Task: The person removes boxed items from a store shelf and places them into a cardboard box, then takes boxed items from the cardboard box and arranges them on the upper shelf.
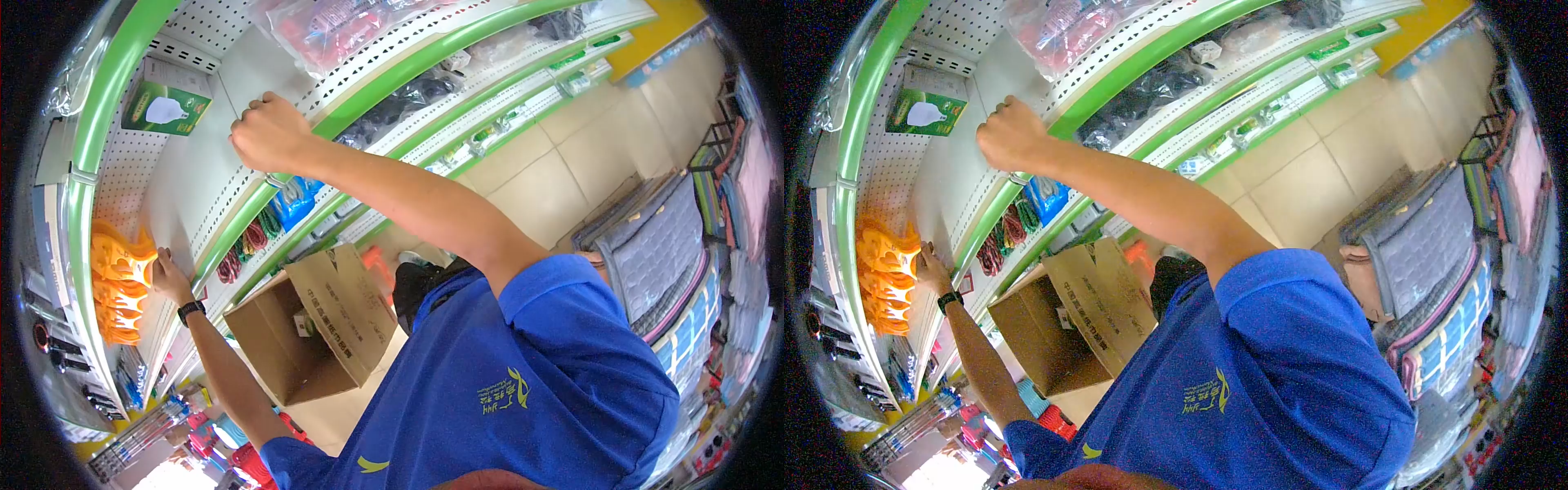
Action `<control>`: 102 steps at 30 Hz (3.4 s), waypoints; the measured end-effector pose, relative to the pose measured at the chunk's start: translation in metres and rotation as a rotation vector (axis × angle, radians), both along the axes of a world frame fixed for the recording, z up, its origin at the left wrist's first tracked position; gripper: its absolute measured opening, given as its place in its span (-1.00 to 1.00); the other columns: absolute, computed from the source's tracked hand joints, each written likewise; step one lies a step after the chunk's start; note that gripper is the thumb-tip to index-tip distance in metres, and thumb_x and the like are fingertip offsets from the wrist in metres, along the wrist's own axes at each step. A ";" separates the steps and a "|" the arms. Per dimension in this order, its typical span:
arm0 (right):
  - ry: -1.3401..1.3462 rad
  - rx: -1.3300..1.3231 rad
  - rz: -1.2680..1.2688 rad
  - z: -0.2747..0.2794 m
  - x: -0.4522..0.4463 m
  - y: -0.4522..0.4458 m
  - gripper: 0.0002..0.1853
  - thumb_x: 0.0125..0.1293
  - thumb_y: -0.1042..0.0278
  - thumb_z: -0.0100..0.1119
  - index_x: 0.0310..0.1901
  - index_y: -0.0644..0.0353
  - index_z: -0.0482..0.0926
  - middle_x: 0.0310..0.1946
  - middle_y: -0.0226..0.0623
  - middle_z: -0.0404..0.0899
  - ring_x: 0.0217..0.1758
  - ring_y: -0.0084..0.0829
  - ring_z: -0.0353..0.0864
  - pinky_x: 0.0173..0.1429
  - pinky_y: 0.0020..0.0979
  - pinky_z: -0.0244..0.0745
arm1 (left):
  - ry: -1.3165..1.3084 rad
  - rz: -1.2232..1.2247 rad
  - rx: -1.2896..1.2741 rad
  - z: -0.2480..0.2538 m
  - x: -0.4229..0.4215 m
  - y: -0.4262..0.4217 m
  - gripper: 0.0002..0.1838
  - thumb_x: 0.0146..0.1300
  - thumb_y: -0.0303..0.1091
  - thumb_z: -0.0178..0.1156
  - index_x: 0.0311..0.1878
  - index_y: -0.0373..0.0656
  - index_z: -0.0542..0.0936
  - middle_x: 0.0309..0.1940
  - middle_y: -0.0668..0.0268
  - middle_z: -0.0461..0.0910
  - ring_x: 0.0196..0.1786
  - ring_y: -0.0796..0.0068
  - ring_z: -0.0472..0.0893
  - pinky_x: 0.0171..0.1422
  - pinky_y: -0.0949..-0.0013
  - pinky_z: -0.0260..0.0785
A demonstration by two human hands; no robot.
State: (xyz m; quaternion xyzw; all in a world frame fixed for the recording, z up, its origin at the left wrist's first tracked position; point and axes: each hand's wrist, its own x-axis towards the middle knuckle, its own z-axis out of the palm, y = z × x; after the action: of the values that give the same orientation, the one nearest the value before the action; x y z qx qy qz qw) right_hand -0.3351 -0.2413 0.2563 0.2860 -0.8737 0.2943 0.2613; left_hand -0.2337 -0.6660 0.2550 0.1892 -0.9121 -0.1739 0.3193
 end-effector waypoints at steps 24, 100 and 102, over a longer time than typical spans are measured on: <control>0.075 0.030 -0.033 0.002 0.003 0.002 -0.69 0.31 0.22 0.16 -0.55 0.15 0.68 -0.54 -0.21 0.68 -0.33 -0.23 0.67 -0.08 -0.22 0.45 | 0.031 -0.047 0.059 -0.006 0.001 -0.009 -0.49 0.46 0.04 0.16 -0.17 -0.29 0.77 -0.27 0.19 0.80 -0.17 0.38 0.76 0.01 0.33 0.55; 0.082 0.305 -0.137 0.017 0.010 -0.027 -0.66 0.52 0.27 0.06 -0.07 0.33 0.76 -0.13 -0.14 0.79 0.00 -0.31 0.74 0.68 -0.16 -0.10 | -1.097 0.220 0.549 -0.452 0.244 0.047 0.39 -0.05 0.16 0.58 0.63 -0.19 -0.14 0.63 -0.07 -0.09 0.62 -0.07 0.11 0.50 -0.18 0.26; 0.075 0.271 -0.142 0.014 0.010 -0.025 -0.68 0.51 0.26 0.09 -0.04 0.31 0.76 -0.14 -0.14 0.80 0.00 -0.33 0.74 0.66 -0.20 -0.06 | -1.058 0.254 0.531 -0.481 0.247 0.047 0.37 -0.06 0.11 0.60 0.63 -0.19 -0.11 0.60 -0.06 0.00 0.59 -0.07 0.16 0.50 -0.15 0.28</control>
State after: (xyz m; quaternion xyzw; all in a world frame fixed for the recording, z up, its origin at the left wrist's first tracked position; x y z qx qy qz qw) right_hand -0.3256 -0.2667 0.2707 0.2670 -0.9131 0.1435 0.2726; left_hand 0.0134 -0.6187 -0.2264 0.4307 -0.8429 -0.2382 -0.2176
